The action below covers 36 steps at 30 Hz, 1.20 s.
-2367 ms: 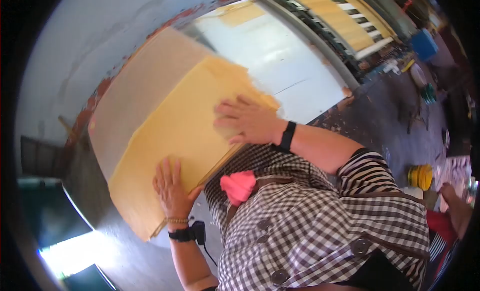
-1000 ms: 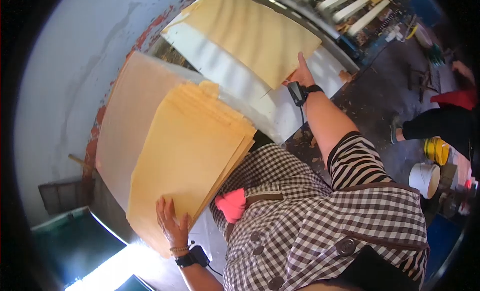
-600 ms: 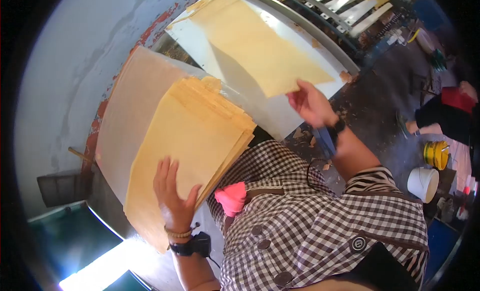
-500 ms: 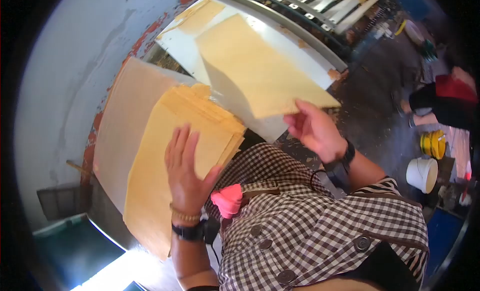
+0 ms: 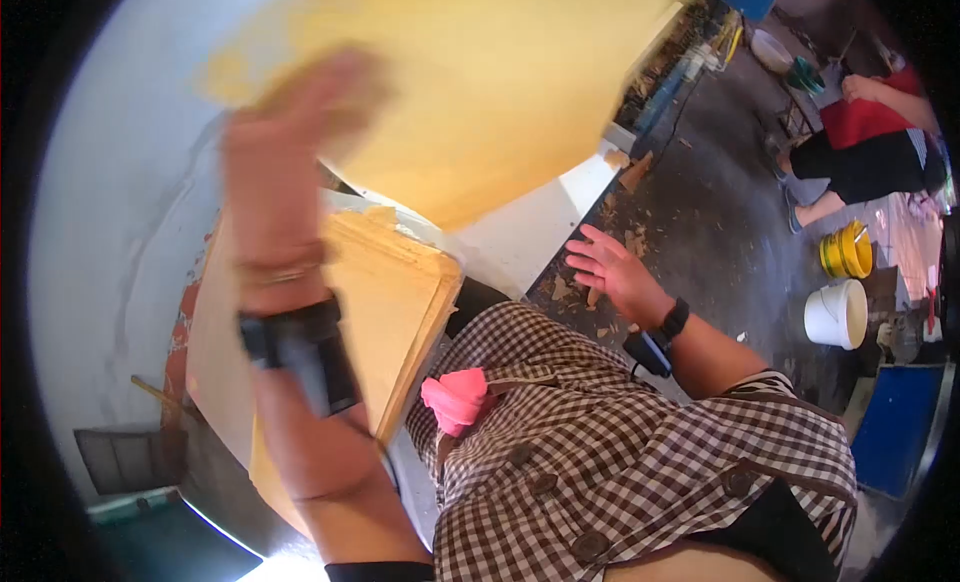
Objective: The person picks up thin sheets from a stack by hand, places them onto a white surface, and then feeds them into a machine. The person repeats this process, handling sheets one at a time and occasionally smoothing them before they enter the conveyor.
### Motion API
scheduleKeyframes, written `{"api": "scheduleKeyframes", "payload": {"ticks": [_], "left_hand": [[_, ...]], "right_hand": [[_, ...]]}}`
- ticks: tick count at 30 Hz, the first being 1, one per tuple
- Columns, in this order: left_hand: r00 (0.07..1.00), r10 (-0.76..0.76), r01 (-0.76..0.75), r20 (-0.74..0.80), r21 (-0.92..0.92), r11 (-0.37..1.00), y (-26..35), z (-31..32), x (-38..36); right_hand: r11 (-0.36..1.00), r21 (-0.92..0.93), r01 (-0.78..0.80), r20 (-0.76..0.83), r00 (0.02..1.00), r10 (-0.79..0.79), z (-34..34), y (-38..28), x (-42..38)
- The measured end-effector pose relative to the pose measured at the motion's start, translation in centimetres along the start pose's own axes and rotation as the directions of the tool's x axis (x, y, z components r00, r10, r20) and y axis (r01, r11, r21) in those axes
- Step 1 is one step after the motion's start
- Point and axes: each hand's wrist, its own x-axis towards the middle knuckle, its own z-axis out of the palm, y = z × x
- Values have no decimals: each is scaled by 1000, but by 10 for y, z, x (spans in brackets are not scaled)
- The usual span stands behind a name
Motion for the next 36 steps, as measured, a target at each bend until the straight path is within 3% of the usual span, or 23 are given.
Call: {"api": "scheduleKeyframes", "payload": {"ticks": [2, 3, 4, 6, 8, 10, 12, 13, 17, 20, 24, 28, 30, 34, 36], "left_hand": [[929, -310, 215, -203, -386, 897, -8, -45, 11], [900, -335, 188, -280, -444, 876, -31, -70, 9], [738, -639, 158, -215, -866, 474, -20, -86, 5], [585, -798, 278, -144, -889, 364, -45, -119, -18], [441, -885, 332, -147, -890, 313, -68, -135, -59], [335, -918, 326, -213, -888, 325, -98, -142, -112], [235, -938, 300, -256, -898, 320, -99, -145, -157], [192, -948, 281, -253, -911, 301, -95, -140, -178], [97, -972, 367, -216, -900, 236, -123, -152, -274], [54, -970, 598, -236, -770, 221, -124, -137, -302], [-29, -897, 828, -441, -513, 226, -110, -136, -295], [81, -886, 909, -457, -332, 253, -118, -143, -311], [65, -889, 922, -452, -315, 228, -123, -148, -316], [26, -838, 925, -545, -305, 226, -115, -139, -321], [46, -816, 925, -576, -285, 253, -113, -140, -323]], "right_hand": [[993, 21, -113, -171, 978, 115, -28, 34, 27], [985, 37, -170, -253, 952, 174, -37, 42, 38], [981, 71, -179, -311, 931, 192, -46, 39, 45], [976, 207, -73, -171, 979, 109, -69, 47, 65], [926, 346, 149, 56, 982, -179, -68, 29, 90], [906, 418, 67, 44, 995, -94, -50, -18, 81], [940, 308, 146, 112, 976, -188, -45, -43, 93], [917, 362, 167, 149, 961, -233, -31, -61, 87], [982, 188, 34, 56, 997, -45, -10, -60, 104], [992, -117, 43, -11, 999, -44, -12, -41, 117], [911, -332, 245, -107, 950, -294, 9, -58, 106], [744, -641, 189, -121, 932, -341, 12, -32, 131], [602, -779, 176, -106, 909, -404, 19, -28, 127], [682, -672, 289, -96, 879, -467, 22, -33, 132], [609, -730, 309, -59, 860, -507, 28, -39, 135]]}}
